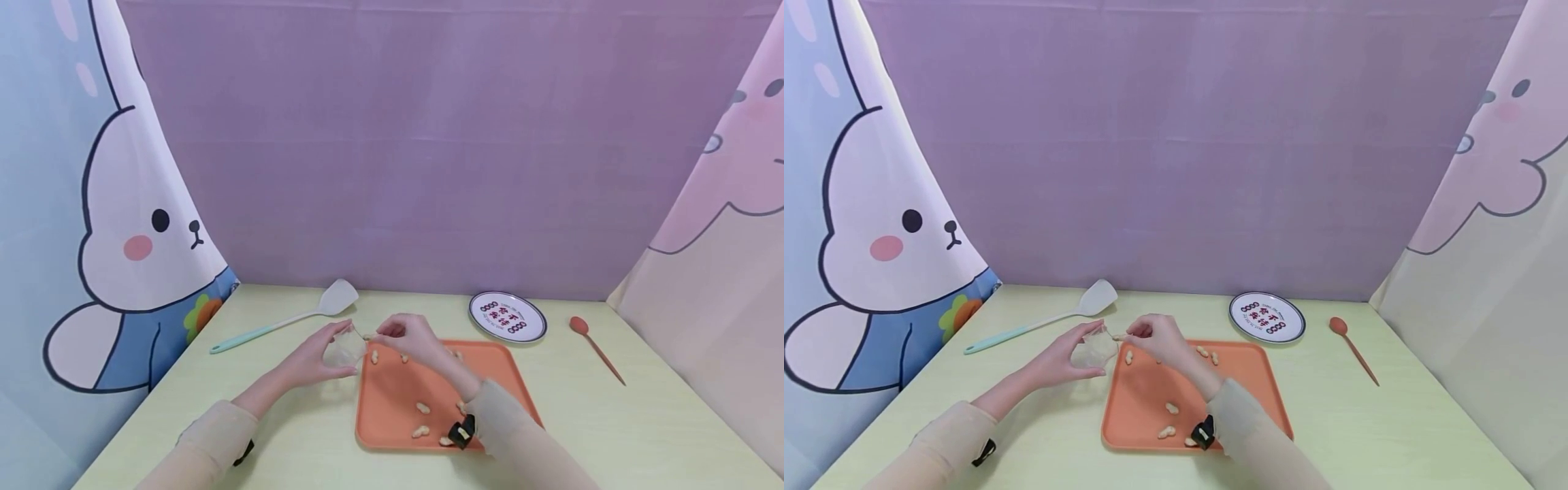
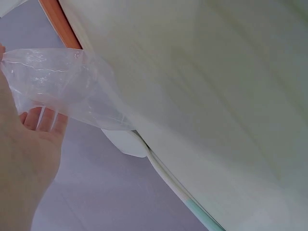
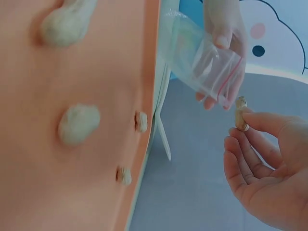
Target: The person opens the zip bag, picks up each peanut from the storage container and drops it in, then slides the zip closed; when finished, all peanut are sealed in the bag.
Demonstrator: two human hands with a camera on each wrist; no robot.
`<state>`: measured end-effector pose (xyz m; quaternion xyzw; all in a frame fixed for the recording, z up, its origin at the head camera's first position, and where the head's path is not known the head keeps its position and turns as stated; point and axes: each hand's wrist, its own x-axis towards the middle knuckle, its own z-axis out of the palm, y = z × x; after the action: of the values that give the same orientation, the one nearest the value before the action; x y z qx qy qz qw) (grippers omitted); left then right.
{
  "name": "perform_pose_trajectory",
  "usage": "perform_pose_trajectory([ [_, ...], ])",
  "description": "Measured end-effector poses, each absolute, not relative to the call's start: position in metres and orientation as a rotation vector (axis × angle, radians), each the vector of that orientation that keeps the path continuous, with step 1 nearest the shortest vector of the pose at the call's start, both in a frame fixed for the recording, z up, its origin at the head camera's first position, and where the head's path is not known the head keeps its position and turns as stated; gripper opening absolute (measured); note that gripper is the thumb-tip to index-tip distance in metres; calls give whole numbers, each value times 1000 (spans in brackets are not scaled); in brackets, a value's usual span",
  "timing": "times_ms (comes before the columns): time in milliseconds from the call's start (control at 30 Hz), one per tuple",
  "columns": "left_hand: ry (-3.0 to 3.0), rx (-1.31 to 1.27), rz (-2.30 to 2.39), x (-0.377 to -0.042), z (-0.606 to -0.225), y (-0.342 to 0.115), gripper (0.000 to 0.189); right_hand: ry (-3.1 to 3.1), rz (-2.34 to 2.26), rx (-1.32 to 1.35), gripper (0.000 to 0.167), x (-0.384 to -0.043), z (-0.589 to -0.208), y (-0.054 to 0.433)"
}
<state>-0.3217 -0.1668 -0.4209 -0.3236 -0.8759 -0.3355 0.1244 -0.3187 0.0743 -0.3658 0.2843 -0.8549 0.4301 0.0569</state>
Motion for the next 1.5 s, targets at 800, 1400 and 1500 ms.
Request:
perform_pose_trajectory([
  [800,-2502,-966,-981,-322,-422,-167,85,-2616,1290,886,14,-320,-373,50],
  [1400,-2524,-946,-1000,-320,-420,-166,83,-2579,1322,905,14,-307,-364,86],
  [1500,-2512,-954,-976,-320,-420,-167,82,-2566,1299,907,13,-304,-362,100],
])
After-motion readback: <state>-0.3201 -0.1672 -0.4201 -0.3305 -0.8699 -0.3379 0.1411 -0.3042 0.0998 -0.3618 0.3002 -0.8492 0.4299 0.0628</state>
